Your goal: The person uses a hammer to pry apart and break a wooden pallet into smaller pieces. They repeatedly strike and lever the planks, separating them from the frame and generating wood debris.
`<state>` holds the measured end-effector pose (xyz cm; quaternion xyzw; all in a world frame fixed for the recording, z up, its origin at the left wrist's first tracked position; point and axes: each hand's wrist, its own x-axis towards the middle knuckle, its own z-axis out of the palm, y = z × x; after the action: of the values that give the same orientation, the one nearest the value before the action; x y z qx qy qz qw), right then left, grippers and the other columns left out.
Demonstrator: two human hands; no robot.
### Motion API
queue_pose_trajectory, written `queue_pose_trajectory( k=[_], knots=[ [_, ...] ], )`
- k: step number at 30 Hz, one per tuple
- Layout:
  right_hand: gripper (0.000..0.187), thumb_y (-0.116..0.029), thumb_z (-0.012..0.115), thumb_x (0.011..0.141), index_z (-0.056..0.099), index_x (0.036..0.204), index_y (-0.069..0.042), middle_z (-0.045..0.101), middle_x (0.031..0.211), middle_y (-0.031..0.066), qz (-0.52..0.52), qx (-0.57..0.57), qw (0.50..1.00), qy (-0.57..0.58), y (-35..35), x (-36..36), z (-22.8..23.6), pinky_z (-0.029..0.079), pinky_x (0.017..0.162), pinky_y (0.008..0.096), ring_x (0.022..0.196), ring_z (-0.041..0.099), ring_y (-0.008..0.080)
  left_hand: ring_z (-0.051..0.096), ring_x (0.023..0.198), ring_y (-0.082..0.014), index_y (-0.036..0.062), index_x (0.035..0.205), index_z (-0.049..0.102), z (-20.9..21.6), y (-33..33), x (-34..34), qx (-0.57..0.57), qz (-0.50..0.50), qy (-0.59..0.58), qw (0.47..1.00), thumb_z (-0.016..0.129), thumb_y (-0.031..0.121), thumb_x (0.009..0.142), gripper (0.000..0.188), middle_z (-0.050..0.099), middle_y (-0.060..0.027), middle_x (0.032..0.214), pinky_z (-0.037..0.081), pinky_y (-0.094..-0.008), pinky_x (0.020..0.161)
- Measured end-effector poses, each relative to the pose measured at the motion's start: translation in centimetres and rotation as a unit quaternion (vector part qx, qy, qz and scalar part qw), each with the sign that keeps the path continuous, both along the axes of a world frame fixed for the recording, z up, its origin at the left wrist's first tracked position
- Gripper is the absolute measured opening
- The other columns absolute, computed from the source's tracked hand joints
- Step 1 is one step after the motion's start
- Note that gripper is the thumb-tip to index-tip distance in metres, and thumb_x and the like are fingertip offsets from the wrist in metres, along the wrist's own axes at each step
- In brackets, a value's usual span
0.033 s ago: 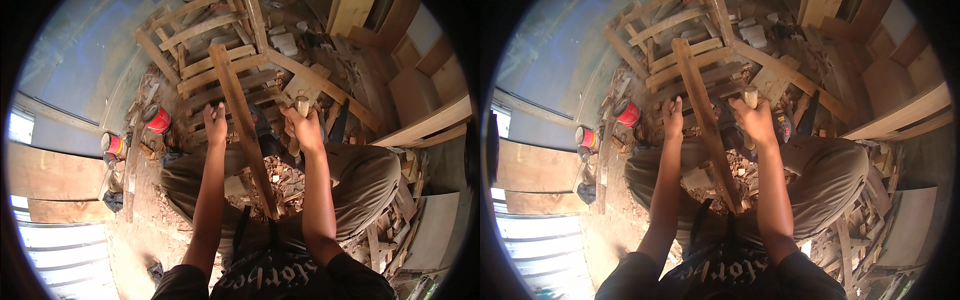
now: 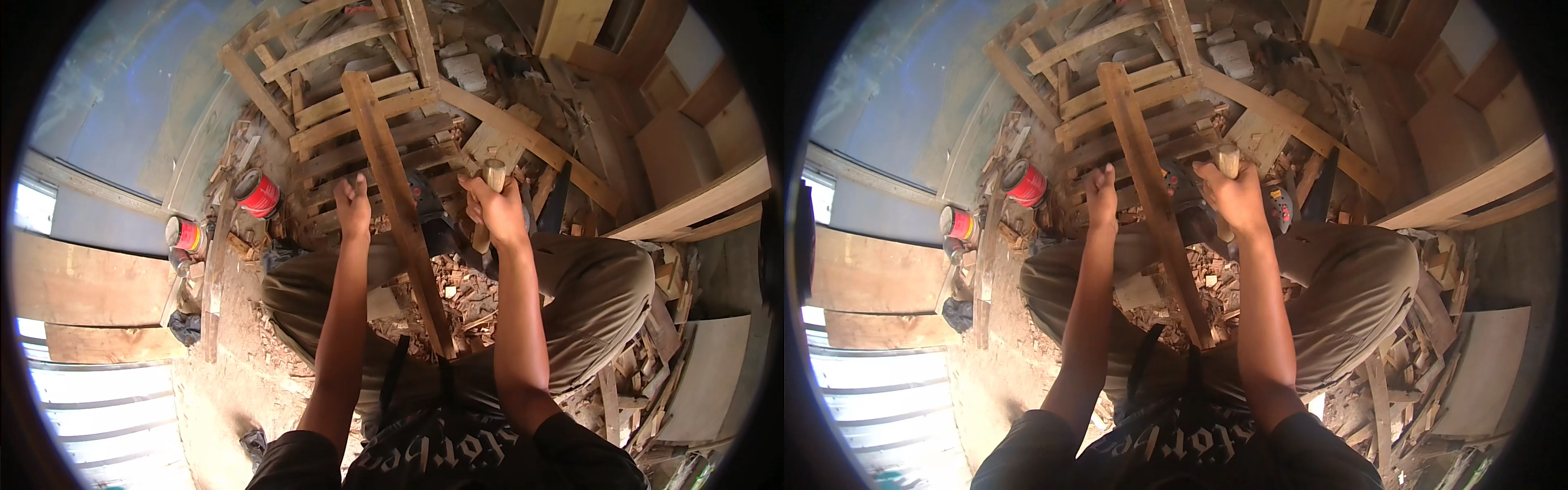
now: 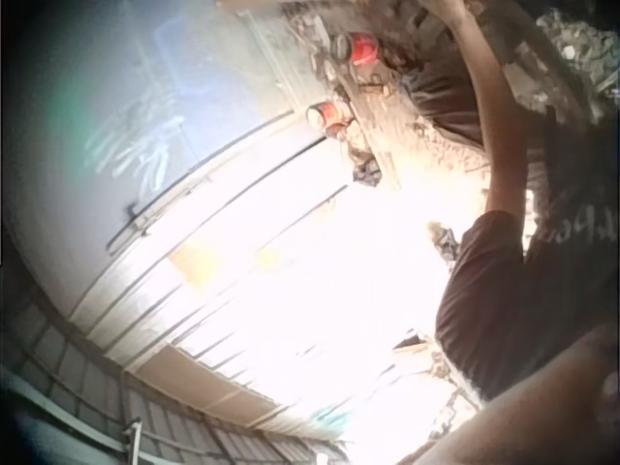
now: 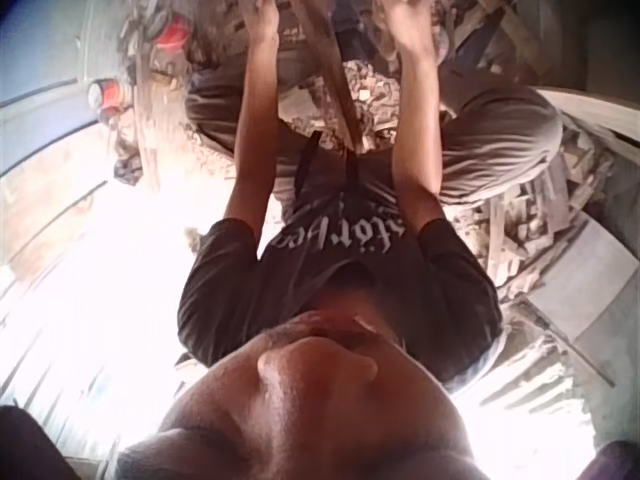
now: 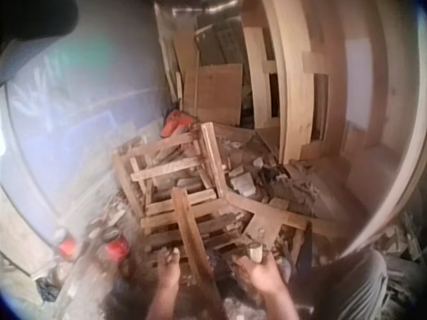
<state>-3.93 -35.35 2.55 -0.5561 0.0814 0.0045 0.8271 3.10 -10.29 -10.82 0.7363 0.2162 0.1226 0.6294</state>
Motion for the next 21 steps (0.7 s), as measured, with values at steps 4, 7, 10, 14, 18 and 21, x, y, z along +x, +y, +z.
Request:
queue_pose_trajectory(
  k=[4, 7, 10, 14, 18, 21],
  knots=[
    [0.022, -0.006, 0.066, 0.091, 0.055, 0.073, -0.008, 0.048, 0.058, -0.0025, -0.036, -0.051, 0.998, -0.014, -0.6, 1.2, -4.0, 0.030, 0.045, 0.0268, 0.047, 0.040, 0.0070, 0.048, 0.131, -0.0248, 0.0084, 0.143, 0.048, -4.5, -1.6, -0.1, -0.184, -0.077, 0.145, 0.969, 0.053, 0.066, 0.096, 0.074, 0.049, -0.0101, 0.143, 0.041, -0.0472, 0.106],
    [0.018, -0.011, 0.067, 0.093, 0.058, 0.077, -0.007, 0.052, 0.063, -0.0020, -0.083, -0.070, 0.994, -0.001, 0.2, 2.7, -6.7, 0.035, 0.051, 0.0272, 0.053, 0.045, 0.0084, 0.055, 0.123, -0.0253, 0.0102, 0.143, 0.049, -7.5, -1.7, 1.1, -0.297, -0.177, 0.132, 0.929, 0.040, 0.073, 0.096, 0.079, 0.057, -0.0116, 0.134, 0.046, -0.0457, 0.102],
    [0.024, -0.025, 0.070, 0.095, 0.066, 0.094, -0.002, 0.064, 0.079, 0.0025, -0.105, -0.110, 0.987, 0.059, -0.3, 3.2, -11.4, 0.047, 0.067, 0.0313, 0.070, 0.058, 0.0118, 0.063, 0.110, -0.0257, 0.0102, 0.139, 0.053, -8.5, -2.6, 2.1, -0.323, -0.229, 0.122, 0.910, 0.034, 0.078, 0.095, 0.083, 0.064, -0.0131, 0.123, 0.051, -0.0439, 0.094],
    [0.044, -0.039, 0.072, 0.094, 0.070, 0.112, 0.001, 0.072, 0.101, 0.0102, -0.165, -0.236, 0.953, 0.090, -2.2, 4.0, -21.0, 0.051, 0.083, 0.0357, 0.089, 0.065, 0.0168, 0.066, 0.099, -0.0263, 0.0092, 0.134, 0.056, -7.0, -4.9, 2.0, -0.331, -0.228, 0.115, 0.908, 0.036, 0.081, 0.092, 0.085, 0.066, -0.0138, 0.114, 0.054, -0.0447, 0.087],
    [0.049, -0.048, 0.069, 0.092, 0.072, 0.111, -0.003, 0.072, 0.104, 0.0159, -0.110, -0.299, 0.934, 0.162, -1.7, 3.1, -23.8, 0.051, 0.090, 0.0387, 0.101, 0.066, 0.0252, 0.066, 0.105, -0.0271, 0.0073, 0.139, 0.055, -4.0, -1.9, 0.0, -0.380, -0.220, 0.111, 0.892, 0.045, 0.082, 0.088, 0.091, 0.069, -0.0138, 0.115, 0.053, -0.0459, 0.093],
    [0.063, -0.060, 0.064, 0.090, 0.068, 0.121, -0.005, 0.070, 0.112, 0.0246, -0.166, -0.336, 0.918, 0.132, -4.2, 2.8, -27.8, 0.050, 0.095, 0.0430, 0.111, 0.066, 0.0385, 0.059, 0.119, -0.0299, 0.0068, 0.145, 0.047, 0.8, -3.3, 1.0, -0.370, -0.204, 0.101, 0.901, 0.048, 0.084, 0.085, 0.098, 0.060, -0.0160, 0.132, 0.050, -0.0489, 0.098]
  ],
)
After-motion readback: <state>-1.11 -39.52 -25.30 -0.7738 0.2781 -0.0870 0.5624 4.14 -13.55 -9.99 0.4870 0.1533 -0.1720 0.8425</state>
